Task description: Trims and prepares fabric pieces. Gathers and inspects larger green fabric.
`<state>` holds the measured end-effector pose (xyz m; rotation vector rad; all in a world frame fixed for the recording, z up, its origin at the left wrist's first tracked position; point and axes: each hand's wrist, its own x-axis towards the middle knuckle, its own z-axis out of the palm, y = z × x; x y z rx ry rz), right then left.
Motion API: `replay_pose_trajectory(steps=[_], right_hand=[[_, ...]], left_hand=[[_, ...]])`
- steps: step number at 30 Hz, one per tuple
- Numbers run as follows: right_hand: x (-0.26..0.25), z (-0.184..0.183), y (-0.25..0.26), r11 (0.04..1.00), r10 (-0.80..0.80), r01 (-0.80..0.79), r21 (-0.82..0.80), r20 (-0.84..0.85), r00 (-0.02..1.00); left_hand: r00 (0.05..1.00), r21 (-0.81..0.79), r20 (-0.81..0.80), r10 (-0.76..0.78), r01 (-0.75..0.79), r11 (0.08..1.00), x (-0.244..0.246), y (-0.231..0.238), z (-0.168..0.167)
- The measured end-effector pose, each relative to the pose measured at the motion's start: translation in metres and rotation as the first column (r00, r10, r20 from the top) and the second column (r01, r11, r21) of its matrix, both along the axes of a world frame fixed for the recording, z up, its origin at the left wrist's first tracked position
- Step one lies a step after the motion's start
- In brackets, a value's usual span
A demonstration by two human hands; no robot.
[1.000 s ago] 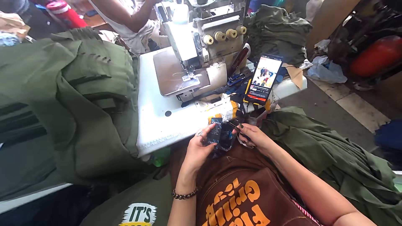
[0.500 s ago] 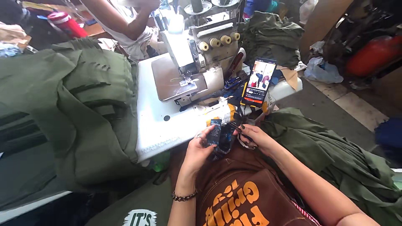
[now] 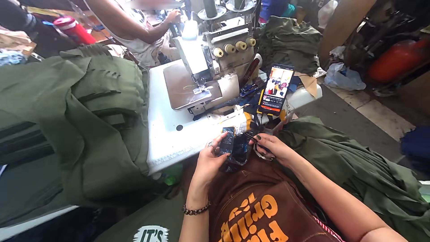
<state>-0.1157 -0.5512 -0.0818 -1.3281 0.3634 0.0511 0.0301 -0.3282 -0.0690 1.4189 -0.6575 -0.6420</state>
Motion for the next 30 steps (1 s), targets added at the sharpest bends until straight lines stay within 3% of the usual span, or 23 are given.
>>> replay_pose_trajectory(steps=[17, 30], right_hand=[[-0.001, 0.002, 0.0, 1.0, 0.024, -0.024, -0.018, 0.001, 1.0], [-0.002, 0.0, 0.004, 0.985, 0.173, -0.173, -0.001, -0.018, 0.985]], left_hand=[[0.997, -0.016, 0.016, -0.08, 0.08, 0.997, 0.002, -0.011, 0.007], [0.989, -0.007, 0.027, -0.146, 0.146, 0.989, 0.011, -0.011, 0.009]])
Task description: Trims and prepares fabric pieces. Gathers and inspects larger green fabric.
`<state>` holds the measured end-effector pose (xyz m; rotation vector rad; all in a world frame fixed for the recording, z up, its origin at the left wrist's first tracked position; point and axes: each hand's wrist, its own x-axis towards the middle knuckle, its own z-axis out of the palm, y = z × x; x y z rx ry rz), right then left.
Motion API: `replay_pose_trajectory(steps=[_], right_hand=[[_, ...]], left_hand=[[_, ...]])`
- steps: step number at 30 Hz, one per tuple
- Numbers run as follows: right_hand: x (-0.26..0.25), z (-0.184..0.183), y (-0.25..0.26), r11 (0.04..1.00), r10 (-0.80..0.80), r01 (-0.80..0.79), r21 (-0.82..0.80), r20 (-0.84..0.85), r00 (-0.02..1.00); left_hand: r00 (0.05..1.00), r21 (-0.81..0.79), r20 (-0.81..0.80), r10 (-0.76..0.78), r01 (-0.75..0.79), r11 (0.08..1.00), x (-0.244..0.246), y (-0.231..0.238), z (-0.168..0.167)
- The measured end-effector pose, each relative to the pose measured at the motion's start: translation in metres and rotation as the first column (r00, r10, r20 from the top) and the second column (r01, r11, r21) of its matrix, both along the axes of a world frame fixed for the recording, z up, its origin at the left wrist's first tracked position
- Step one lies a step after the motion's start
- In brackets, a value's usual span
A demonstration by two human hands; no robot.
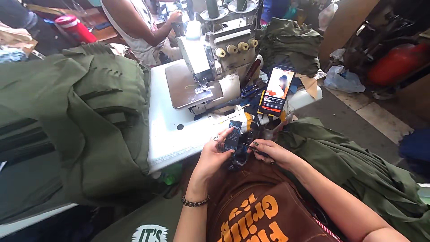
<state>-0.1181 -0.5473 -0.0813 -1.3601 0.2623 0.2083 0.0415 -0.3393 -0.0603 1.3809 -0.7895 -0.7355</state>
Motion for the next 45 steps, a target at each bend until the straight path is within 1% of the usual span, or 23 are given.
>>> replay_pose_trajectory(steps=[4, 9, 14, 17, 21, 25, 30, 34, 39, 41, 45], right_hand=[[0.001, 0.001, 0.001, 1.0, 0.021, -0.021, -0.017, 0.004, 1.0], [0.004, 0.007, 0.001, 0.998, 0.047, -0.046, -0.04, 0.012, 0.999], [0.006, 0.009, 0.003, 0.994, 0.067, -0.067, -0.09, -0.004, 0.998], [0.004, 0.01, 0.004, 0.996, 0.057, -0.057, -0.075, -0.009, 0.998], [0.005, 0.012, 0.011, 0.999, 0.013, -0.014, -0.035, -0.025, 1.0], [0.007, 0.013, 0.015, 1.0, -0.006, 0.006, -0.026, -0.006, 1.0], [0.009, 0.011, 0.015, 0.999, -0.026, 0.025, -0.026, -0.017, 1.0], [0.004, 0.008, 0.01, 0.998, -0.043, 0.041, -0.046, -0.056, 0.997], [0.009, 0.014, 0.016, 0.998, -0.052, 0.05, -0.038, -0.046, 0.998], [0.012, 0.011, 0.018, 0.998, -0.046, 0.044, -0.047, -0.033, 0.998], [0.016, 0.008, 0.021, 0.998, -0.044, 0.044, -0.046, -0.008, 0.999]], left_hand=[[1.0, 0.02, 0.013, -0.017, 0.016, 1.0, 0.005, 0.001, 0.002], [1.0, 0.06, 0.01, -0.021, 0.02, 0.998, 0.009, 0.003, 0.018], [0.998, 0.068, 0.016, -0.058, 0.057, 0.996, 0.01, 0.003, 0.024], [0.995, 0.055, 0.037, -0.089, 0.087, 0.995, 0.009, 0.002, 0.021], [0.995, 0.058, 0.049, -0.091, 0.088, 0.994, 0.004, 0.001, 0.017], [0.991, 0.071, 0.074, -0.11, 0.105, 0.992, 0.001, 0.001, 0.013], [0.986, 0.109, 0.155, -0.068, 0.051, 0.993, 0.0, 0.002, 0.007], [0.992, 0.143, 0.129, 0.001, -0.02, 0.99, 0.001, 0.007, 0.007], [0.982, 0.137, 0.187, -0.04, 0.014, 0.991, -0.006, 0.003, -0.006], [0.983, 0.14, 0.176, -0.061, 0.037, 0.989, -0.009, 0.001, -0.007], [0.99, 0.124, 0.135, -0.051, 0.034, 0.992, -0.014, -0.001, -0.009]])
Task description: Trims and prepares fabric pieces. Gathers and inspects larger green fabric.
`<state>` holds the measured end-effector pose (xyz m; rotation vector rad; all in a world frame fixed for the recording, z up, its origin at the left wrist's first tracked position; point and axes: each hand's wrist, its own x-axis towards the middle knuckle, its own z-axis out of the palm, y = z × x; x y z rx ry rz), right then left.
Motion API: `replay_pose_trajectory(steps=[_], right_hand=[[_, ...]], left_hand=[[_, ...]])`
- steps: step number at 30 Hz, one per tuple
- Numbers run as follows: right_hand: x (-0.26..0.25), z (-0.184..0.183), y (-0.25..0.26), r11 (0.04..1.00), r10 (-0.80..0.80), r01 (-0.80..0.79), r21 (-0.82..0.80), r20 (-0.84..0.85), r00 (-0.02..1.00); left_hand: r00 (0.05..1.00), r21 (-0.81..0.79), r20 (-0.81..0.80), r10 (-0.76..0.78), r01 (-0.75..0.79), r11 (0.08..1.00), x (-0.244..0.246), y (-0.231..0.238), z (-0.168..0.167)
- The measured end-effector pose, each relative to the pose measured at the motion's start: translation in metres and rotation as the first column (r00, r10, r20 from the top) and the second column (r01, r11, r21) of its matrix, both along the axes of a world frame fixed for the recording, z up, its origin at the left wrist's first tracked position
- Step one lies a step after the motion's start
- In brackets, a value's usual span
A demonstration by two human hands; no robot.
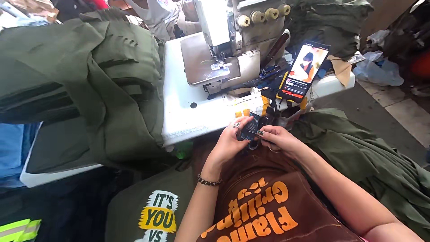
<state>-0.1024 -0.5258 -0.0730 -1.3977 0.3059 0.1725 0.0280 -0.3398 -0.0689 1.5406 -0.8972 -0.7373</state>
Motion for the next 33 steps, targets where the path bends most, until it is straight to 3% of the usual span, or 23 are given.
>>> replay_pose_trajectory(steps=[18, 26, 33], right_hand=[[0.0016, -0.0085, 0.0028, 0.999, -0.043, 0.043, 0.007, 0.034, 0.998], [-0.0015, -0.0077, -0.0005, 1.0, 0.006, -0.005, 0.017, -0.041, 0.999], [0.0065, -0.0087, 0.0071, 0.999, -0.039, 0.038, -0.015, -0.031, 0.999]], left_hand=[[1.0, 0.004, -0.005, 0.007, -0.007, 1.0, -0.0014, 0.0006, -0.0019], [1.0, 0.001, -0.012, 0.019, -0.019, 1.0, 0.0014, 0.0017, -0.004], [0.998, 0.013, -0.041, -0.045, 0.046, 0.999, -0.0036, -0.0046, -0.01]])
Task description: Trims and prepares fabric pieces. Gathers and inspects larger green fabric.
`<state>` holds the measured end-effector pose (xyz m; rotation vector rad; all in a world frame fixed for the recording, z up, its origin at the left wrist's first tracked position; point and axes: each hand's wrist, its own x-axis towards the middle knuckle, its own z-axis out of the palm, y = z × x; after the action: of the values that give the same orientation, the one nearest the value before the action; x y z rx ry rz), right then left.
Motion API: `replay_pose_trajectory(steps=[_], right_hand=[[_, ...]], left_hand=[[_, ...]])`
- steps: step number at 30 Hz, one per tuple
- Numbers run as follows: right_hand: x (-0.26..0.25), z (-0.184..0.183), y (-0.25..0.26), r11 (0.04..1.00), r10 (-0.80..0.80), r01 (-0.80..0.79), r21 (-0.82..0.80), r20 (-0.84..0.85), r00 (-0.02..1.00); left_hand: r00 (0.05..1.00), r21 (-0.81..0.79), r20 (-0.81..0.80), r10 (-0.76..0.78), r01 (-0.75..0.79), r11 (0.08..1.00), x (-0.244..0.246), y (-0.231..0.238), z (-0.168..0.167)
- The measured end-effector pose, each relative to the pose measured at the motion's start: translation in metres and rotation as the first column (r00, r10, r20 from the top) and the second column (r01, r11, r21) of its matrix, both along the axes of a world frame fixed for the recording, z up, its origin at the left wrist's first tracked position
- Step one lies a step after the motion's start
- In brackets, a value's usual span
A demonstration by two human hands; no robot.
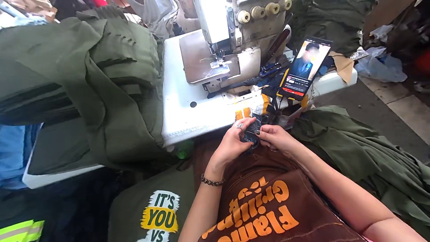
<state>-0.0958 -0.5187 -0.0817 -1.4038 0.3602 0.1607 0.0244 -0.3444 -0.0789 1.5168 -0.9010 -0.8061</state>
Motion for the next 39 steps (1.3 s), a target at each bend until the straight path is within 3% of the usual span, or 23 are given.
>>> replay_pose_trajectory(steps=[3, 5, 8, 11, 12, 14, 16, 18, 19, 23, 27, 31, 35, 39], right_hand=[[0.003, -0.009, 0.001, 0.998, -0.034, 0.034, -0.053, -0.005, 0.999], [0.0, -0.019, -0.006, 0.98, 0.035, -0.035, -0.194, -0.001, 0.999], [-0.007, -0.027, -0.016, 0.812, 0.292, -0.309, -0.495, -0.115, 0.95], [-0.013, -0.026, -0.017, 0.671, 0.405, -0.472, -0.572, -0.25, 0.879], [-0.014, -0.025, -0.018, 0.68, 0.402, -0.464, -0.568, -0.24, 0.883], [-0.017, -0.021, -0.02, 0.821, 0.306, -0.313, -0.478, -0.096, 0.947], [-0.016, -0.012, -0.017, 0.966, 0.124, -0.116, -0.231, 0.023, 0.992], [-0.013, -0.002, -0.011, 0.999, 0.04, -0.04, 0.005, 0.008, 0.999], [-0.011, 0.003, -0.007, 0.999, 0.028, -0.028, 0.04, -0.003, 1.0], [0.002, 0.009, 0.007, 0.99, -0.139, 0.14, -0.02, 0.017, 0.99], [0.008, 0.013, -0.005, 0.949, -0.313, 0.314, -0.036, 0.031, 0.949], [0.002, 0.017, -0.021, 0.927, -0.371, 0.372, -0.037, 0.038, 0.928], [-0.007, 0.026, -0.014, 0.954, -0.299, 0.3, -0.021, 0.051, 0.953], [-0.005, 0.032, -0.007, 0.969, -0.243, 0.247, -0.025, 0.093, 0.965]], left_hand=[[0.998, 0.091, 0.053, -0.018, 0.013, 0.996, -0.001, -0.002, 0.0], [0.993, 0.201, 0.115, -0.028, 0.004, 0.98, -0.001, -0.002, 0.003], [0.987, 0.293, 0.156, -0.044, -0.003, 0.956, -0.003, -0.001, 0.009], [0.987, 0.247, 0.16, -0.018, -0.023, 0.969, -0.003, 0.0, 0.013], [0.988, 0.207, 0.153, 0.006, -0.038, 0.977, -0.002, 0.001, 0.013], [0.993, 0.131, 0.108, 0.049, -0.063, 0.989, 0.0, 0.002, 0.014], [0.993, 0.091, 0.087, 0.075, -0.082, 0.992, 0.002, 0.004, 0.015], [0.994, 0.073, 0.069, 0.088, -0.093, 0.993, 0.001, 0.002, 0.015], [0.995, 0.055, 0.056, 0.087, -0.09, 0.994, 0.0, 0.001, 0.014], [0.999, 0.005, 0.022, 0.045, -0.045, 0.999, -0.005, -0.002, 0.012], [0.991, 0.054, -0.132, -0.022, 0.03, 0.998, -0.007, 0.019, 0.029], [0.994, 0.059, -0.022, -0.107, 0.108, 0.992, 0.002, 0.066, 0.035], [0.995, 0.292, 0.097, -0.005, -0.023, 0.956, 0.01, 0.123, 0.037], [0.98, 0.542, 0.199, 0.006, -0.115, 0.832, 0.02, 0.169, 0.032]])
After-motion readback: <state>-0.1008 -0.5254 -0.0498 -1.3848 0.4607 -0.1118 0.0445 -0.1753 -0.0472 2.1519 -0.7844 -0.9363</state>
